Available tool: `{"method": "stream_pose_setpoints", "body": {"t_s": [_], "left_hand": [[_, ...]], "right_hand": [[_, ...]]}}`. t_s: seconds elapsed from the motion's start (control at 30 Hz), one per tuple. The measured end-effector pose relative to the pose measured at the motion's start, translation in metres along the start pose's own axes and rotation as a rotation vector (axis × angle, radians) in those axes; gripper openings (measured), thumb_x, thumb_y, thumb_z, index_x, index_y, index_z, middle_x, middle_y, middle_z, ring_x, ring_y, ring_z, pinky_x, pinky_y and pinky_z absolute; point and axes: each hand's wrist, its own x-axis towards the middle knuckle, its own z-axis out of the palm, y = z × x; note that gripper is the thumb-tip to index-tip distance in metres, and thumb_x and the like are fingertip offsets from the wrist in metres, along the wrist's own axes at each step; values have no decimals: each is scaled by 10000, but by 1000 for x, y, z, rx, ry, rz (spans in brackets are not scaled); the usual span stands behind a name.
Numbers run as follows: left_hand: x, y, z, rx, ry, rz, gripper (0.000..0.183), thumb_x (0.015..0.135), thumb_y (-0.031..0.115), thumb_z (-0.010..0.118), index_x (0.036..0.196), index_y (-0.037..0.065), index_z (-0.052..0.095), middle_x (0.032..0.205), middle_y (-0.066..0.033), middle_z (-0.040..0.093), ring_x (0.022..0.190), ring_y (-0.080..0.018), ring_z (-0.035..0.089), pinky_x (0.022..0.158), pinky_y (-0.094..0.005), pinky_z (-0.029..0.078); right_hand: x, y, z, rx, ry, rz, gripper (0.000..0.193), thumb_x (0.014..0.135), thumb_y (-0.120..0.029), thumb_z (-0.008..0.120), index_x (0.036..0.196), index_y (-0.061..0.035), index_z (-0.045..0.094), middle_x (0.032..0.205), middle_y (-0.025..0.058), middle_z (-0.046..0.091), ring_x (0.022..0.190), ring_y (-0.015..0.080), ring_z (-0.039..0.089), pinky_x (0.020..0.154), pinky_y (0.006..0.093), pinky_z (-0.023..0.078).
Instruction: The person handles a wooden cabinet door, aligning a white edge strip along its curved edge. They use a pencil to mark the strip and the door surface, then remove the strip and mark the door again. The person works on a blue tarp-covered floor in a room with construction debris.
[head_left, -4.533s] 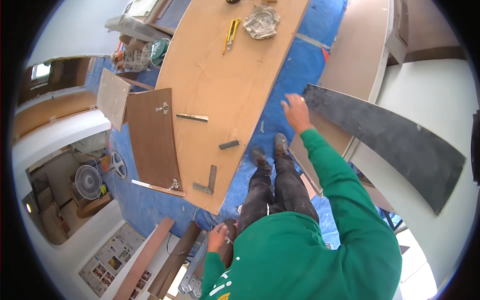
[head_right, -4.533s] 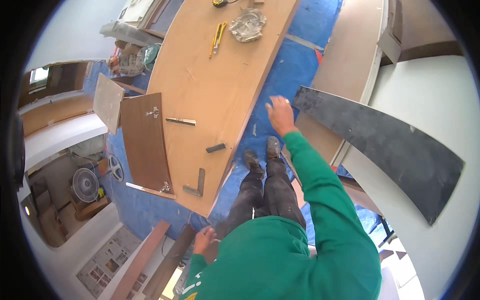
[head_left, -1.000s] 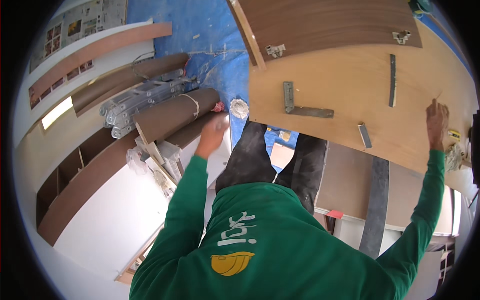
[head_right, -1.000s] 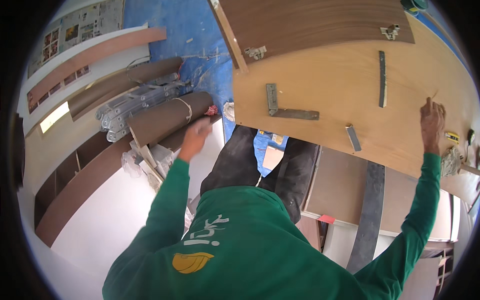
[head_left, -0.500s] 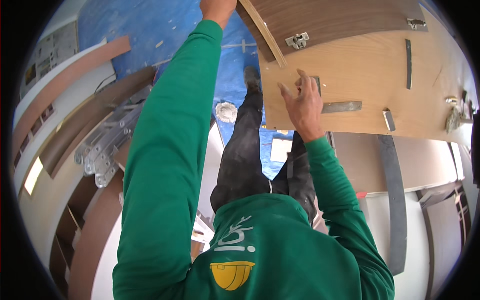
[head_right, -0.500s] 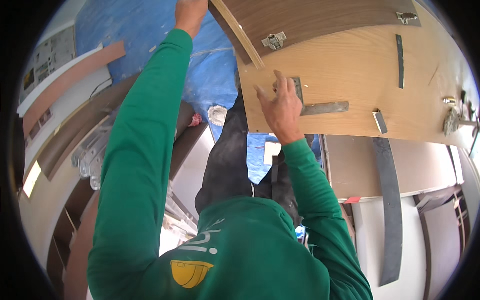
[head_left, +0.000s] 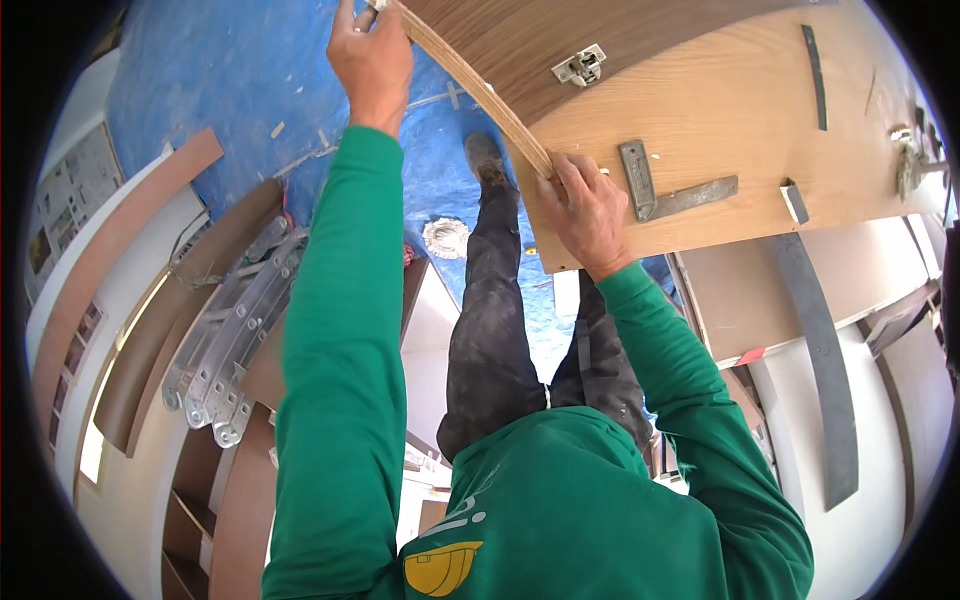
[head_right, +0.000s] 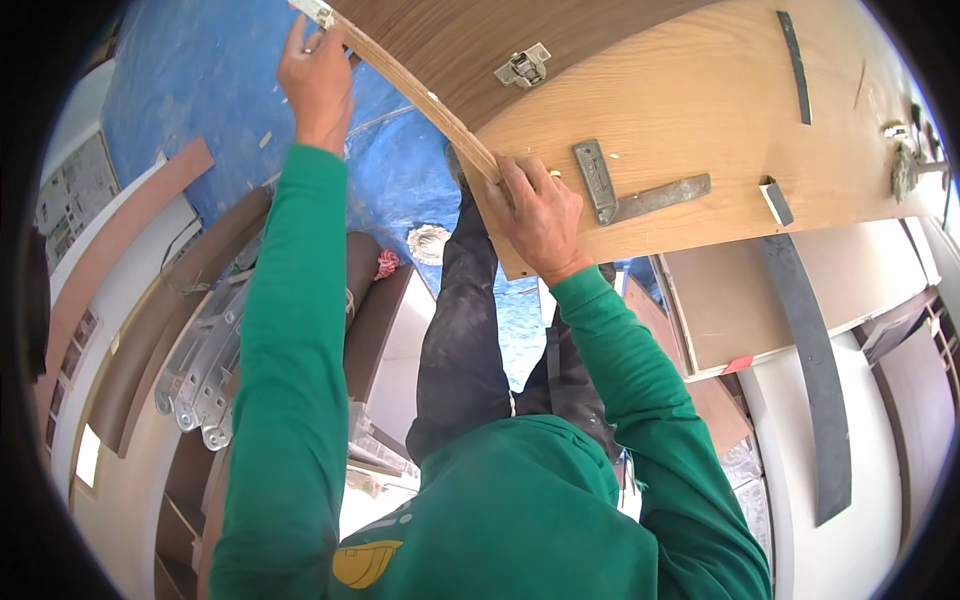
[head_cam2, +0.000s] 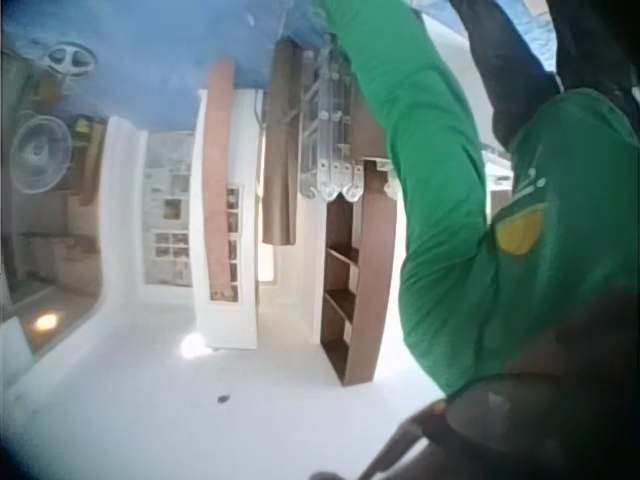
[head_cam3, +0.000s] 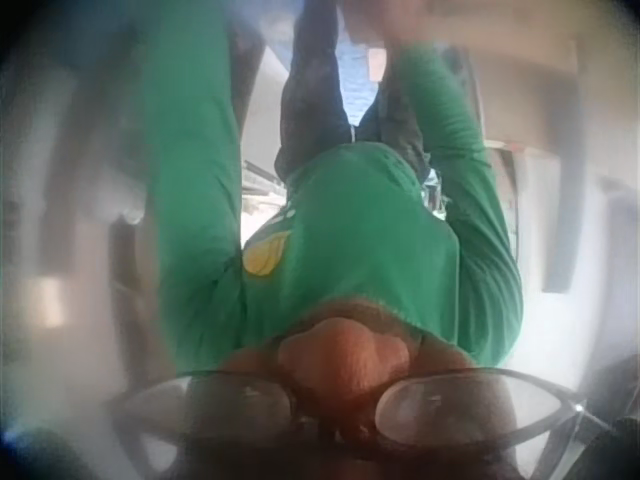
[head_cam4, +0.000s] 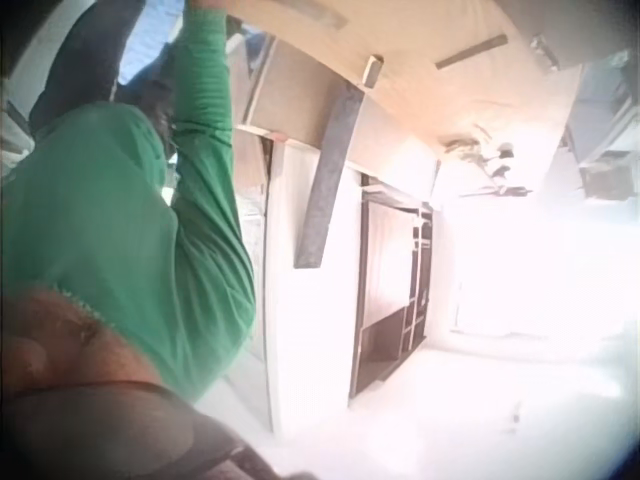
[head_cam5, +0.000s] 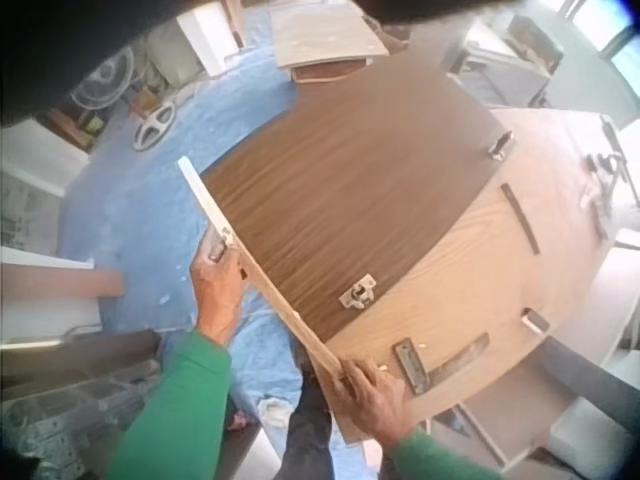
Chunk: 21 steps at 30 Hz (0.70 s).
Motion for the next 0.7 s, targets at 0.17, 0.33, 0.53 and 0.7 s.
{"method": "stream_pose_setpoints", "body": {"t_s": [0.17, 0.33, 0.53, 0.7], "left_hand": [[-3, 13, -10, -81, -60, -191, 660, 1096, 112, 743, 1615, -182, 458, 1326, -201, 717, 1199, -358, 747, 1009, -498, 682], [3, 16, -10, -56, -85, -204, 578, 1106, 103, 731, 1572, -169, 526, 1311, -175, 710, 1201, -344, 737, 1031, -509, 675], [2, 28, -8, -72, -118, -235, 571, 1085, 99, 768, 1545, -161, 551, 1281, -185, 715, 1150, -309, 732, 1040, -509, 660], [-2, 34, -4, -42, -88, -269, 519, 1058, 89, 800, 1481, -138, 603, 1239, -155, 716, 1138, -296, 732, 1023, -496, 647]], "right_hand": [[2, -3, 4, -11, 52, 44, 416, 942, -167, 860, 1339, -102, 752, 1086, 77, 765, 822, 289, 774, 690, 414, 608], [6, -1, 2, -40, 64, 49, 428, 952, -177, 844, 1368, -127, 757, 1046, 60, 763, 792, 265, 766, 677, 403, 597], [7, -4, 1, -22, 44, 76, 401, 966, -158, 822, 1361, -118, 761, 1005, 67, 742, 774, 270, 751, 672, 401, 579], [7, -5, -2, 19, 42, 86, 373, 972, -163, 820, 1337, -110, 763, 1005, 82, 733, 788, 282, 748, 689, 418, 578]]}}
